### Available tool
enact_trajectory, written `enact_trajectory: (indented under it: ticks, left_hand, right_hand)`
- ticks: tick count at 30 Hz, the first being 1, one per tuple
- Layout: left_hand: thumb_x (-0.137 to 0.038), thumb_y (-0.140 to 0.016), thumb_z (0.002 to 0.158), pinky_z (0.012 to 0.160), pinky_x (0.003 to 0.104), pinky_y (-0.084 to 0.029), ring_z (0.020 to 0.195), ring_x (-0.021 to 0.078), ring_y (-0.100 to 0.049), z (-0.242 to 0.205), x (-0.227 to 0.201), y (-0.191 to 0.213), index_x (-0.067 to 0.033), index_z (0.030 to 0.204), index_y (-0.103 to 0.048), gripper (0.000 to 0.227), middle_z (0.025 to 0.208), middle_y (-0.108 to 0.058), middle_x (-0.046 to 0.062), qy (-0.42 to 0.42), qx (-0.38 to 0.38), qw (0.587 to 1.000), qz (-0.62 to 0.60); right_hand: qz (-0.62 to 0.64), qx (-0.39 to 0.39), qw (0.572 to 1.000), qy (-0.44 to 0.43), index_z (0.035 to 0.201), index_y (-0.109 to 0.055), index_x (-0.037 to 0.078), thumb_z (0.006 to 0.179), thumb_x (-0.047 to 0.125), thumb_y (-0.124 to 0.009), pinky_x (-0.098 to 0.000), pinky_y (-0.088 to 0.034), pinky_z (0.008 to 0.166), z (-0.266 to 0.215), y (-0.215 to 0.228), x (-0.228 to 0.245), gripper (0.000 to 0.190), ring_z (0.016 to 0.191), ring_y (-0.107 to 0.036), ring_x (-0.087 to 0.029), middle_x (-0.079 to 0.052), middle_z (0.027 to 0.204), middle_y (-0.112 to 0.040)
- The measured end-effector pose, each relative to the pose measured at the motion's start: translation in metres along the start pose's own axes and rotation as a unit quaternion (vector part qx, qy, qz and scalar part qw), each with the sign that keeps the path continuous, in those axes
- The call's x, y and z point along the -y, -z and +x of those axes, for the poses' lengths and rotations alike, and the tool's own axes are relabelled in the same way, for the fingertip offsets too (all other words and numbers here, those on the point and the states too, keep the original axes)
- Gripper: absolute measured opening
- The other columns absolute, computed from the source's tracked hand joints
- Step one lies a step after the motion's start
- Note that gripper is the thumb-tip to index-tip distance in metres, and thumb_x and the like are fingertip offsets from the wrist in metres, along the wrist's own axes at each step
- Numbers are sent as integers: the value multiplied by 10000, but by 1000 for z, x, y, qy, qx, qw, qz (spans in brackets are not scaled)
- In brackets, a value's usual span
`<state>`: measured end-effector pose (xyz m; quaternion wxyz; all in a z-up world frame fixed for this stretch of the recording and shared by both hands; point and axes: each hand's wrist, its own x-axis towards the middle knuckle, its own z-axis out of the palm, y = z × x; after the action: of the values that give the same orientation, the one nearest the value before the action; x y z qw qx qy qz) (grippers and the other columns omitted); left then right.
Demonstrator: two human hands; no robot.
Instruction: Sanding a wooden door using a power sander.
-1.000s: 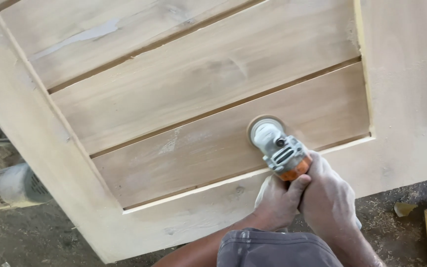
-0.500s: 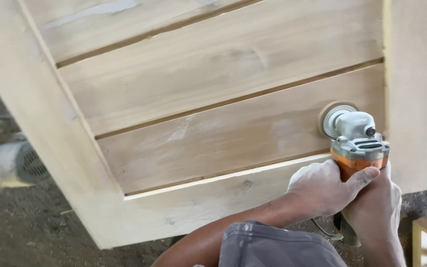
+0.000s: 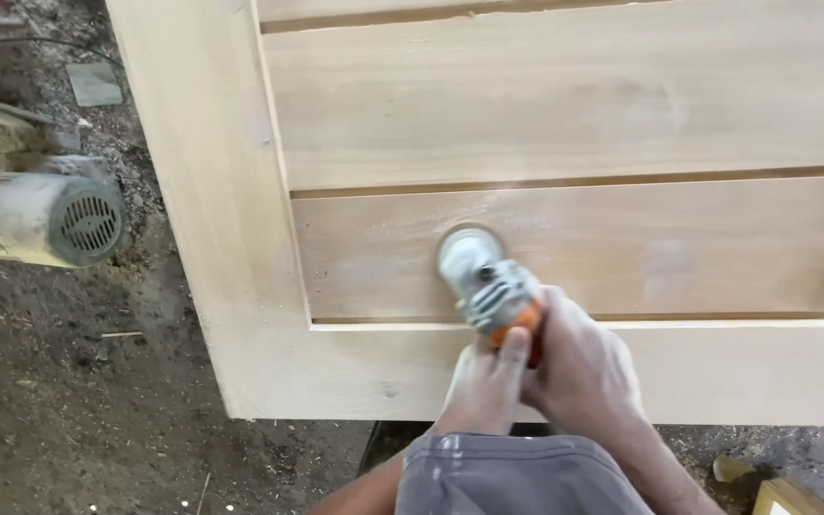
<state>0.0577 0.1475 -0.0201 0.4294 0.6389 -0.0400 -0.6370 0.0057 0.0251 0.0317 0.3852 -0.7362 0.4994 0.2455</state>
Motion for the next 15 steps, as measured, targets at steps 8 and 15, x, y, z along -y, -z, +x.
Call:
enact_trajectory:
  ticks: [8, 15]
  left_hand:
    - [-721, -468, 900, 1045, 379, -487, 1302, 290, -587, -9, 78, -6, -17, 1478, -434, 912, 1423, -577, 191, -18, -114, 987, -110]
    - [-673, -547, 915, 1120, 388, -393, 1344, 287, -545, 0, 48, -51, -34, 1469, -489, 848, 1454, -567, 173, -27, -73, 996, -50]
  right_hand:
    - [-134, 88, 982, 95, 1118, -513, 101, 789, 210, -737, -473, -585, 739, -5, -18, 20, 412, 918, -703, -348, -128, 1004, -662]
    - [-100, 9, 994, 47, 1097, -535, 113, 848, 193, -657, -520, -559, 692, -11, 9, -26, 289, 905, -697, -379, -133, 964, -690]
